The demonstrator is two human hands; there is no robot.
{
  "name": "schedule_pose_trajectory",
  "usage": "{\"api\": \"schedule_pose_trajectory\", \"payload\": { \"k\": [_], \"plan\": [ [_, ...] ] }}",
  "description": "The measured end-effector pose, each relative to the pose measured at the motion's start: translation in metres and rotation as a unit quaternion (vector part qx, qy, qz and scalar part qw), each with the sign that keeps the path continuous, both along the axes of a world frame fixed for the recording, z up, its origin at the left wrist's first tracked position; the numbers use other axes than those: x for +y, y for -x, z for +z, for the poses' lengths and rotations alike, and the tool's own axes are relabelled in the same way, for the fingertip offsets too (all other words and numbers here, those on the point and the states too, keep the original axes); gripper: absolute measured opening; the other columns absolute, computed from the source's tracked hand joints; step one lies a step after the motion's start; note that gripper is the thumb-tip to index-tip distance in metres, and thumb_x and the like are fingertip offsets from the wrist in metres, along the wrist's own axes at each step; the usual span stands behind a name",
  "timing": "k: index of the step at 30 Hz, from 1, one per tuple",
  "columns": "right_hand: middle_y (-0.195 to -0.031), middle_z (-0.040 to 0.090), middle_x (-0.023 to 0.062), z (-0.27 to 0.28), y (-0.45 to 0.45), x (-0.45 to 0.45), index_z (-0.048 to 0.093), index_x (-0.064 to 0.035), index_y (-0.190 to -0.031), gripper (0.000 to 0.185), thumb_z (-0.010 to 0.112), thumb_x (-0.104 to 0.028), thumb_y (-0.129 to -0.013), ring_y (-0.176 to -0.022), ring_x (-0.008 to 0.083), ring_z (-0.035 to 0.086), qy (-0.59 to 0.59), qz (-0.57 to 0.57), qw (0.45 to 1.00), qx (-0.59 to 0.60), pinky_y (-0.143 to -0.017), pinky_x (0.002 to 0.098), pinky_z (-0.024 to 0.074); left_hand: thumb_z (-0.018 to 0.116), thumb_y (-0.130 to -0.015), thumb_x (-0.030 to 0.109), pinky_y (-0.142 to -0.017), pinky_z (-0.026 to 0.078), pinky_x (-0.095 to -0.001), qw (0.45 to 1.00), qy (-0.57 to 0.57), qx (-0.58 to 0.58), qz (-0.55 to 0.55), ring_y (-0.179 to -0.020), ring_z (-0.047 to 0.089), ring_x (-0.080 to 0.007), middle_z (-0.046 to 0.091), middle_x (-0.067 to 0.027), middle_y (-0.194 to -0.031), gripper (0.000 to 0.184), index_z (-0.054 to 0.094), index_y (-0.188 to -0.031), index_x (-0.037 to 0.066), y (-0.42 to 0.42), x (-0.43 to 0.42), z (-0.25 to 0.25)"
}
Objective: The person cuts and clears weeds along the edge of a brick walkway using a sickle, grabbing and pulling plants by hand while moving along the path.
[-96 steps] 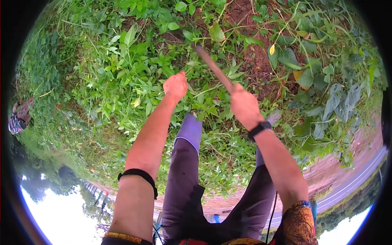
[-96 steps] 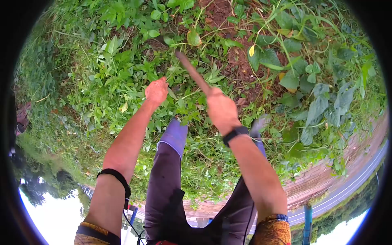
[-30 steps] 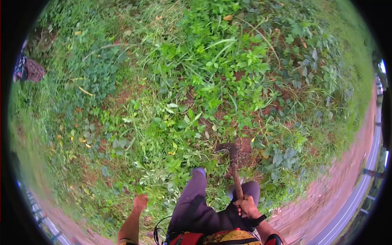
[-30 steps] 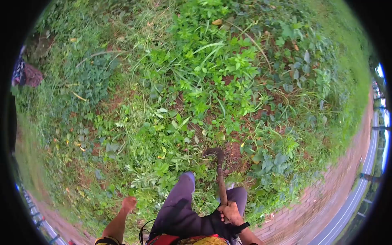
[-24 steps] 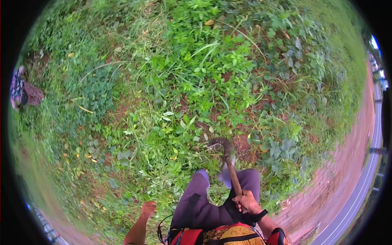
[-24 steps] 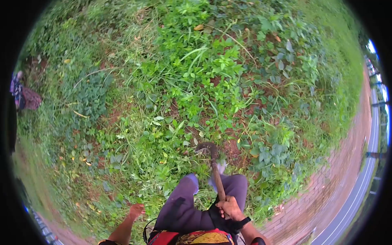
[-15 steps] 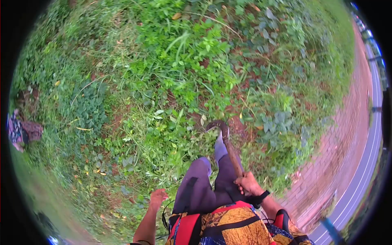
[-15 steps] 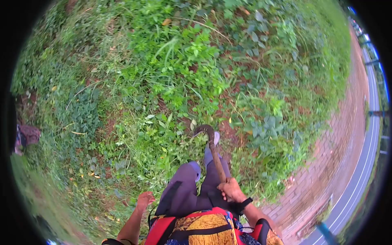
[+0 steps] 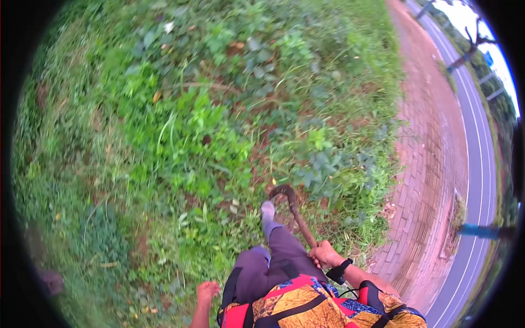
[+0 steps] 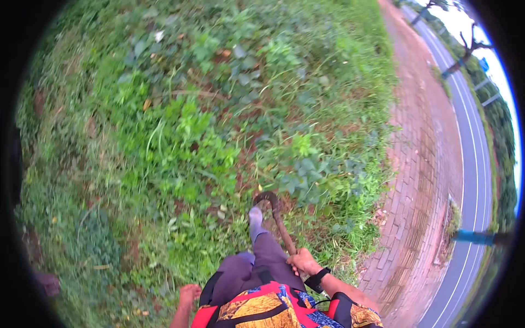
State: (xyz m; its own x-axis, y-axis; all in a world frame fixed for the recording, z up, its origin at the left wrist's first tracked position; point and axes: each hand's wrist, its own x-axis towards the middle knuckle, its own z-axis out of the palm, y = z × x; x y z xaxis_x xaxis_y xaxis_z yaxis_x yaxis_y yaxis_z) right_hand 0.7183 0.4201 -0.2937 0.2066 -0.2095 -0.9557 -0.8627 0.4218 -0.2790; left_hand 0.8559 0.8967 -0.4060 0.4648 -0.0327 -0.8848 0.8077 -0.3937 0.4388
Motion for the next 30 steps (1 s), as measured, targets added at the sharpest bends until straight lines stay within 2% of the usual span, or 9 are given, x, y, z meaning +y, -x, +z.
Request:
{"api": "schedule_pose_trajectory", "payload": {
  "k": [6,12,16,18,20,21,23,24,30],
  "plan": [
    [-0.051,0.055,0.0057,-0.012,0.053,0.009,0.059,0.0022,-0.064,0.016,0.066,-0.006,-0.075,-0.037,0.0154,0.052,0.054,-0.024,0.998,0.006,-0.033,0.0305,0.0403,0.063,-0.086,0.012,-0.051,0.05,-0.0283,0.999,0.008,-0.031,0.001,-0.059,0.065,-0.0172,0.068,-0.0083,-0.072,0.012,0.067,-0.079,0.004,0.009,0.032,-0.053],
    [-0.054,0.059,0.0053,-0.015,0.09,0.026,0.06,0.0,-0.054,0.022,0.07,-0.01,-0.071,-0.042,0.0148,0.055,0.072,-0.068,0.995,0.026,-0.042,0.0318,0.0444,0.062,-0.086,0.012,-0.051,0.05,-0.028,0.999,-0.007,-0.023,-0.031,-0.059,0.065,-0.0169,0.068,-0.0085,-0.072,0.012,0.067,-0.079,0.003,-0.014,0.007,-0.021],
    [-0.064,0.065,0.0084,-0.019,0.119,0.033,0.067,0.0042,-0.066,0.029,0.076,-0.023,-0.067,-0.054,0.0184,0.062,0.106,0.019,0.988,0.111,-0.051,0.0328,0.0493,0.062,-0.086,0.011,-0.05,0.049,-0.0278,0.999,-0.01,-0.024,-0.042,-0.059,0.065,-0.0167,0.068,-0.0085,-0.072,0.012,0.068,-0.079,0.003,-0.024,-0.007,-0.012],
    [-0.06,0.066,0.0087,-0.008,0.128,0.04,0.066,0.0009,-0.061,0.016,0.07,-0.012,-0.071,-0.052,0.0189,0.065,0.126,0.035,0.985,0.111,-0.051,0.0325,0.0529,0.062,-0.085,0.011,-0.05,0.049,-0.0277,0.999,-0.014,-0.023,-0.046,-0.059,0.065,-0.0166,0.068,-0.0086,-0.072,0.012,0.068,-0.079,0.003,-0.032,-0.017,-0.008],
    [-0.061,0.067,0.0063,-0.021,0.143,0.046,0.068,-0.0022,-0.061,0.018,0.075,-0.018,-0.067,-0.054,0.0164,0.065,0.154,0.154,0.965,0.145,-0.054,0.03,0.0537,0.062,-0.085,0.011,-0.05,0.049,-0.0276,0.999,-0.014,-0.022,-0.048,-0.059,0.065,-0.0165,0.069,-0.0086,-0.071,0.012,0.068,-0.079,0.003,-0.037,-0.026,-0.008],
    [-0.061,0.068,0.0048,-0.013,0.147,0.05,0.069,-0.0043,-0.061,0.019,0.076,-0.021,-0.068,-0.055,0.0155,0.066,0.149,0.107,0.966,0.184,-0.056,0.0291,0.0536,0.062,-0.085,0.011,-0.05,0.049,-0.0276,0.999,-0.017,-0.021,-0.046,-0.059,0.065,-0.0165,0.069,-0.0086,-0.071,0.012,0.068,-0.079,0.003,-0.039,-0.03,-0.007],
    [-0.062,0.069,0.0038,-0.057,0.185,0.052,0.07,-0.0056,-0.064,0.026,0.075,-0.03,-0.071,-0.057,0.0147,0.067,0.111,0.26,0.952,0.121,-0.056,0.0293,0.0532,0.061,-0.085,0.011,-0.05,0.049,-0.0275,0.998,-0.018,-0.021,-0.05,-0.059,0.065,-0.0164,0.069,-0.0087,-0.071,0.012,0.068,-0.079,0.003,-0.045,-0.038,-0.006],
    [-0.086,0.068,0.024,-0.043,0.184,0.056,0.07,0.0003,-0.091,0.044,0.066,-0.042,-0.077,-0.081,0.0363,0.069,0.098,0.2,0.963,0.153,-0.07,0.04,0.0539,0.061,-0.085,0.01,-0.05,0.049,-0.0274,0.998,-0.02,-0.02,-0.052,-0.059,0.065,-0.0164,0.069,-0.0087,-0.071,0.012,0.068,-0.079,0.003,-0.044,-0.039,-0.006],
    [-0.088,0.068,0.0255,-0.096,0.211,0.062,0.069,0.0021,-0.091,0.047,0.066,-0.043,-0.078,-0.084,0.0372,0.068,0.139,0.227,0.955,0.133,-0.071,0.0414,0.0532,0.061,-0.084,0.01,-0.05,0.049,-0.0272,0.998,-0.016,-0.026,-0.057,-0.059,0.065,-0.0161,0.069,-0.0088,-0.071,0.012,0.068,-0.079,0.003,-0.051,-0.045,-0.006]
  ]
}}
